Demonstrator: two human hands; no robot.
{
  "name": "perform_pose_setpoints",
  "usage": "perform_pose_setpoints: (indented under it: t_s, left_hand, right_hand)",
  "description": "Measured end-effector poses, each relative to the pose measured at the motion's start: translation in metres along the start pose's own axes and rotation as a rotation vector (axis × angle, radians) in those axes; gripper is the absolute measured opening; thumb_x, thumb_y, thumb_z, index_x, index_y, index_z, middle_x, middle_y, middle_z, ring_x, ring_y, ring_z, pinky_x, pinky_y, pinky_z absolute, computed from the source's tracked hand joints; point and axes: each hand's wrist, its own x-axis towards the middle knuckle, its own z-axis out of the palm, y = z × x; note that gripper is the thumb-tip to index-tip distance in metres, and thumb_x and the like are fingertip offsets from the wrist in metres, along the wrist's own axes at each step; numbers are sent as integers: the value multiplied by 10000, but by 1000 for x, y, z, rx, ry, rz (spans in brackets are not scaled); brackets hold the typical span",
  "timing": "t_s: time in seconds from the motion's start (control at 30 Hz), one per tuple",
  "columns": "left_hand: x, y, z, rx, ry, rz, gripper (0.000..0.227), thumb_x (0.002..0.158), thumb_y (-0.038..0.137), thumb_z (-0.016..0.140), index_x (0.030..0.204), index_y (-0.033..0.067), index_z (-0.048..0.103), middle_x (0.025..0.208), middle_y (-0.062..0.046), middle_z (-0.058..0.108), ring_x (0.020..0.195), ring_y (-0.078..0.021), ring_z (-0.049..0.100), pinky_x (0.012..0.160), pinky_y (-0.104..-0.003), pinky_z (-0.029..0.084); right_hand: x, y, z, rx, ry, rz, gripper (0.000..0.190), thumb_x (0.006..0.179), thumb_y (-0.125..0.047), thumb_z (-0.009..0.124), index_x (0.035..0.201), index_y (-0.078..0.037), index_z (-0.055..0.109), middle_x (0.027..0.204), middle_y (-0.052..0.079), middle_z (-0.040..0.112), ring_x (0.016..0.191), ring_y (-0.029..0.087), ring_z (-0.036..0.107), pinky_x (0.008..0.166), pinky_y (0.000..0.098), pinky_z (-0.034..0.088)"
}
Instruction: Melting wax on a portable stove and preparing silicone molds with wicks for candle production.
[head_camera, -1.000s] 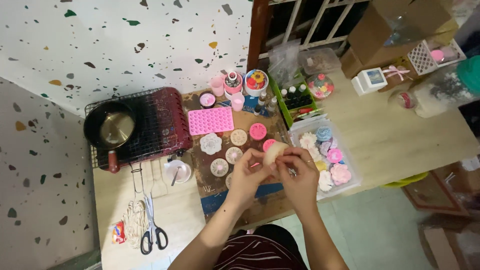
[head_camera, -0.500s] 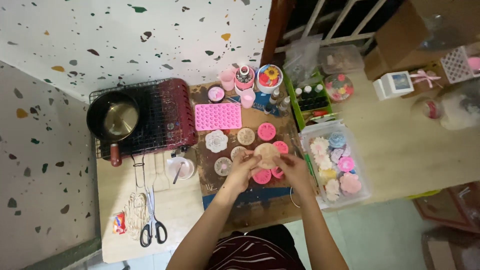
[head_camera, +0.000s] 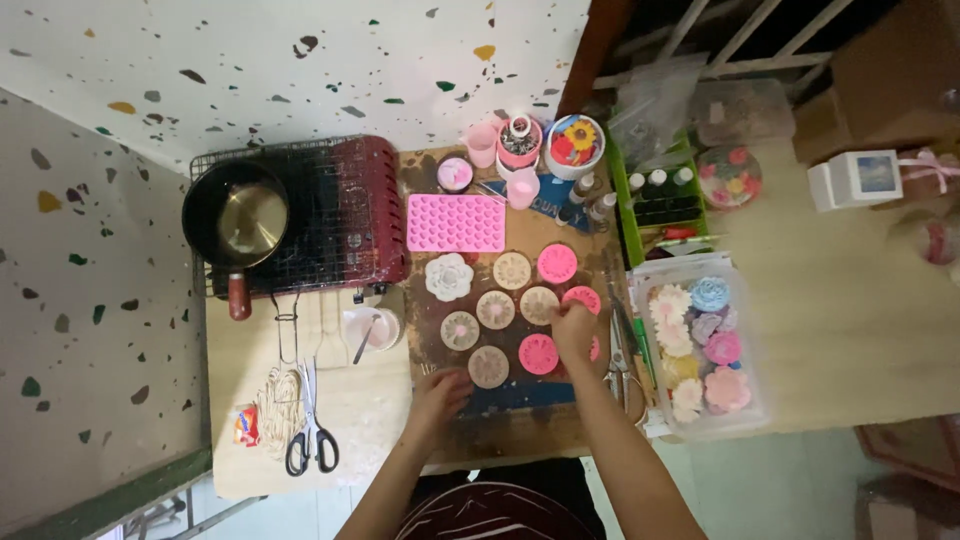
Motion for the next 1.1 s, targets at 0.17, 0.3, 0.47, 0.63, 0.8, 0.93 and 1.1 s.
perform_pose_setpoints:
  t_s: [0.17, 0.3, 0.47, 0.63, 0.8, 0.93, 1.1]
  left_hand:
    - [-20, -22, -47, -81, 73, 43, 293, 967, 233, 639, 1202, 60, 659, 1044, -121, 745, 886, -199, 732, 596, -267, 504]
    - [-18, -33, -61, -89, 195, 54, 302, 956, 207, 619, 1203, 34, 642, 987, -129, 750, 791, -206, 729, 550, -292, 530]
    - [-16, -46, -82, -25, 395, 251, 330, 915, 174, 625, 1206, 19, 612, 944, -144, 757, 679, -207, 723, 530, -280, 567]
    - [-15, -56, -106, 8, 492, 216, 482, 1067, 405, 572, 933, -52, 650, 701, -129, 598, 487, -174, 477, 414, -286, 359]
    - [-39, -33, -92, -83, 465, 220, 500, 1042, 459, 520, 899, -7, 633, 710, -93, 617, 524, -176, 580, 470, -282, 421]
    - [-48, -33, -94, -53, 450, 213, 470, 1015, 465, 508, 938, 24, 651, 753, -84, 666, 575, -182, 648, 517, -285, 467]
    - [-40, -29, -85, 2, 416, 200, 457, 1023, 451, 513, 956, 24, 660, 780, -87, 675, 598, -187, 651, 529, -295, 473]
  right_hand:
    - [-3, -8, -1, -213, -68, 7, 331, 853, -323, 801, 911, -3, 739, 859, 233, 735, 839, 407, 720, 757, 513, 559]
    - [-9, -17, -13, -262, -82, 14, 344, 813, -351, 807, 914, -30, 740, 839, 215, 733, 813, 412, 718, 741, 526, 552]
    - [-43, -37, -12, -206, 144, -254, 277, 815, -261, 775, 884, -2, 704, 856, 212, 716, 813, 422, 693, 710, 515, 541]
    - [-130, -86, 19, 188, -365, -468, 183, 814, -218, 761, 886, -52, 740, 822, 181, 722, 745, 364, 711, 646, 483, 559]
    - [-164, -91, 69, -119, -466, -762, 197, 781, -97, 730, 977, -87, 749, 978, 176, 675, 899, 400, 676, 796, 522, 528]
    - [-174, -84, 91, -344, -572, -743, 413, 757, 7, 669, 1162, -71, 692, 1312, 219, 571, 914, 420, 677, 763, 509, 556]
    - [-177, -78, 97, -401, -514, -725, 273, 843, -26, 643, 1114, -22, 669, 1323, 235, 558, 925, 428, 680, 757, 524, 551]
